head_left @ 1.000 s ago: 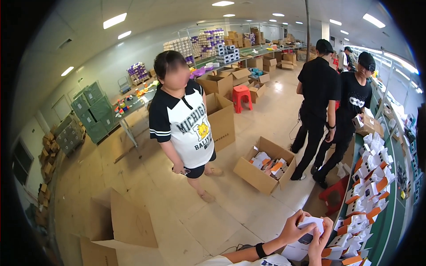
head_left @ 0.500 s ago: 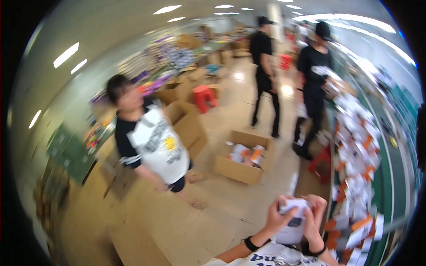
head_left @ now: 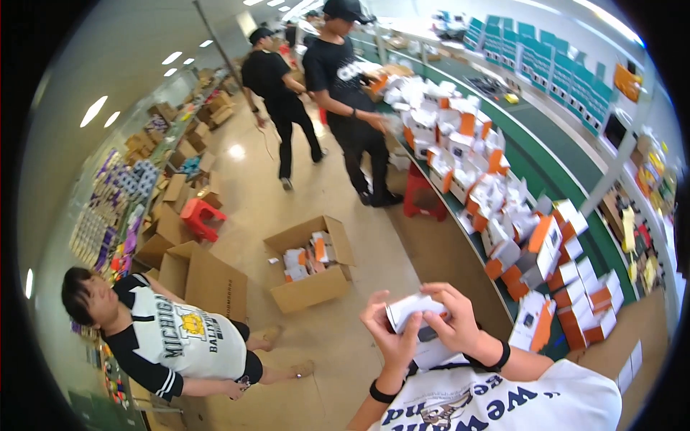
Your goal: Packing small electronic device boxes into larger shipping cartons.
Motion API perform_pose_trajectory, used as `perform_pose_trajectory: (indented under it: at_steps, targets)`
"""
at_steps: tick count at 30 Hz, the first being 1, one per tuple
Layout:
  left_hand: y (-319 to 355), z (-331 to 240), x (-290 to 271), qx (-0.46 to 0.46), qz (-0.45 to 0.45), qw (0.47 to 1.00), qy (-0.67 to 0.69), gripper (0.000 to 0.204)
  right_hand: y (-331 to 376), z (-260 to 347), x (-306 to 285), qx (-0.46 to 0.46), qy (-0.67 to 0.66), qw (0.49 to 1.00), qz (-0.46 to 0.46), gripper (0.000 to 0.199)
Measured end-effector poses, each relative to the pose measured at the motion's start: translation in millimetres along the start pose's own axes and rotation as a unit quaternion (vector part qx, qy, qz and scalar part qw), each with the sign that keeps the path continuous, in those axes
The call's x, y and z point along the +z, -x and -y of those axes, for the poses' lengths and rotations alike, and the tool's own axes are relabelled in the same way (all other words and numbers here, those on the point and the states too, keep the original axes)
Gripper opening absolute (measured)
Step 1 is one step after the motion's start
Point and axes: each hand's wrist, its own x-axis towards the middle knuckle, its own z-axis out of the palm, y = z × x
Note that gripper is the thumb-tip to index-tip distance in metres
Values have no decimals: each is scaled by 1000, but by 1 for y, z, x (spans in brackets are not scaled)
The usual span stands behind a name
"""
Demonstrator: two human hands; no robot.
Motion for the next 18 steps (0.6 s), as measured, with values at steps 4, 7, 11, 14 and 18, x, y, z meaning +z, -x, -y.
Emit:
perform_pose_trajectory:
  at_steps: [4,7,11,14,18]
  targets:
    - [-5,-2,5,32,63,998,6,58,7,4,-7,2,-33,998,-54,22]
    - [-4,-4,8,75,52,995,41,55,12,3,-4,-10,-38,997,-64,22]
    - [1,4,-7,138,103,984,-36,48,20,5,-8,-39,-43,997,-57,24]
    - [6,1,-13,151,112,976,-111,49,23,10,-6,-56,-38,997,-39,23]
    - [12,-12,-10,154,73,981,-88,54,22,22,-7,-6,-85,996,0,14]
